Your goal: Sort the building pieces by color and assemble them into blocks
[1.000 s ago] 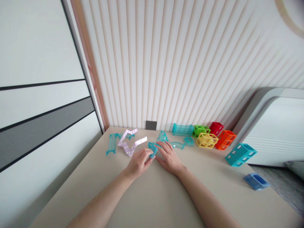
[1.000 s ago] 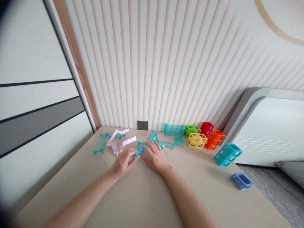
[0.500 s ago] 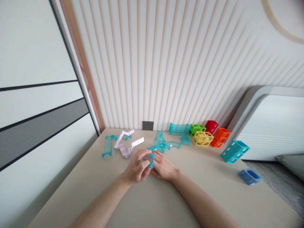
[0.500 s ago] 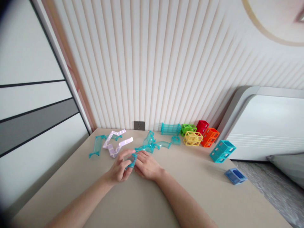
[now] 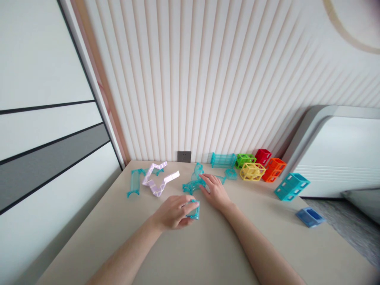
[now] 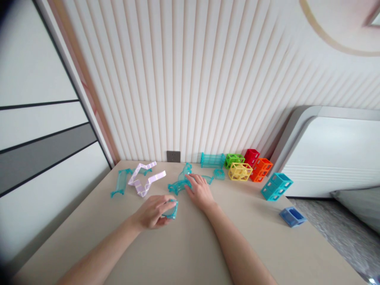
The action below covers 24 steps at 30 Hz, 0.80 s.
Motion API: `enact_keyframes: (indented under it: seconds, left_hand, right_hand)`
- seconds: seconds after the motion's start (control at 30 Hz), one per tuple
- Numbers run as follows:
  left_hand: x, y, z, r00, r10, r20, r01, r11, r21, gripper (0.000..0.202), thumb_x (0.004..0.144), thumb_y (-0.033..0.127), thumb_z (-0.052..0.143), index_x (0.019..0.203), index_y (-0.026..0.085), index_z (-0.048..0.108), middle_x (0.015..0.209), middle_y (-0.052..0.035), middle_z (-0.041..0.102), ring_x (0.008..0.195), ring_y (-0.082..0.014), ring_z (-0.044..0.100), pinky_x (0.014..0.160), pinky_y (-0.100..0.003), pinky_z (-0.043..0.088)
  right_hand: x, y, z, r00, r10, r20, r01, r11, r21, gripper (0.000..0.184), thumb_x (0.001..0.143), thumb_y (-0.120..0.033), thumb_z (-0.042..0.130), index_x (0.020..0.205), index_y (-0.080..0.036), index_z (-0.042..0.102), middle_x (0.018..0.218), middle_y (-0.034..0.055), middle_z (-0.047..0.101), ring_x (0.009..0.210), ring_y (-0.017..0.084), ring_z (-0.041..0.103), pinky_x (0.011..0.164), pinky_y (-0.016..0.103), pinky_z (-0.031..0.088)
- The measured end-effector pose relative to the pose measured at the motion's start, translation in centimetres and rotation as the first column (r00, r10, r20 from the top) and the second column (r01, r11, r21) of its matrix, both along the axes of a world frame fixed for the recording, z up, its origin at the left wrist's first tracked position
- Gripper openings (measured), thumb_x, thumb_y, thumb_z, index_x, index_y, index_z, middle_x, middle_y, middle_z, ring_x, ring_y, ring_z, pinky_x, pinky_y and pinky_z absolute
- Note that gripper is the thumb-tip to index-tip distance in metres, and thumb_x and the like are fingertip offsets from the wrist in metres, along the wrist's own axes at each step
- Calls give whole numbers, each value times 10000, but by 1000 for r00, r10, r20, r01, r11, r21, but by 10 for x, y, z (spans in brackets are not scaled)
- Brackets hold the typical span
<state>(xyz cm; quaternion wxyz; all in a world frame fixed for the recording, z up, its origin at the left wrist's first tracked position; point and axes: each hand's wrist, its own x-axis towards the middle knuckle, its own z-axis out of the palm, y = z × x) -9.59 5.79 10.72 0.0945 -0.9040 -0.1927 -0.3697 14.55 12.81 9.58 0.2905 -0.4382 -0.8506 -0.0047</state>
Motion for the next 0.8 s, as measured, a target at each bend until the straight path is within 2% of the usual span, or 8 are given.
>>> enact_keyframes:
  seconds: [0.13, 0.33, 0.5, 0.57, 0.67, 0.73, 0.8]
  left_hand:
    - [5, 1, 1, 987, 147, -63, -150, 987, -52, 641, 946, 307, 533, 1501, 154, 249, 1037, -125, 733, 894, -244, 735, 742, -342, 607]
    - [8, 4, 1, 938, 321, -127, -338, 929, -150, 534, 876, 172, 622, 1373, 193, 428, 1065, -104, 754, 917, -261, 746, 754, -365, 620]
    - [8, 8, -5, 882, 459, -109, -472, 862, -184, 549, 829, 161, 677, 1327, 220, 454, 1226, -130, 700, 1052, -302, 711, 816, -410, 611]
    - [8, 9, -6, 844, 524, -110, -536, 820, -203, 522, 843, 166, 662, 1321, 227, 463, 1261, -134, 682, 1082, -299, 699, 837, -404, 602]
    - [7, 10, -3, 758, 624, -188, -651, 717, -247, 459, 888, 188, 618, 1324, 218, 479, 1276, -130, 671, 1111, -287, 683, 843, -375, 589]
    - [7, 10, 0, 704, 661, -261, -710, 646, -280, 424, 925, 230, 583, 1338, 209, 488, 1220, -124, 694, 1084, -280, 690, 815, -357, 585]
    - [6, 9, 3, 673, 668, -317, -740, 599, -308, 419, 946, 271, 561, 1354, 207, 492, 1148, -118, 717, 1039, -280, 701, 782, -350, 580]
  right_hand:
    - [-12, -8, 0, 998, 18, 62, -14, 998, -66, 403, 968, -273, 549, 1369, -236, 569, 1319, 109, 638, 1217, 278, 565, 1034, 440, 450]
    - [-14, -9, 2, 995, 53, 79, -45, 995, -92, 354, 985, -251, 528, 1336, -246, 582, 1232, 99, 682, 1145, 269, 589, 970, 422, 458]
    - [-17, -10, 1, 996, 89, 25, -87, 992, -93, 248, 988, -300, 550, 1214, -244, 638, 1143, 97, 704, 1083, 266, 601, 931, 396, 465]
    - [-18, -10, 0, 995, 96, -2, -95, 991, -92, 216, 989, -303, 553, 1176, -240, 640, 1128, 95, 704, 1075, 264, 606, 924, 393, 464]
    - [-18, -10, -2, 991, 128, -29, -130, 985, -109, 220, 961, -285, 596, 1175, -236, 614, 1146, 92, 693, 1095, 259, 611, 941, 390, 459]
    - [-17, -10, -3, 989, 143, -39, -147, 981, -129, 283, 929, -276, 637, 1204, -234, 586, 1167, 91, 684, 1107, 261, 618, 960, 396, 454]
    - [-17, -10, -4, 989, 144, -37, -148, 979, -142, 320, 914, -269, 649, 1222, -237, 568, 1169, 88, 684, 1106, 265, 627, 977, 406, 446]
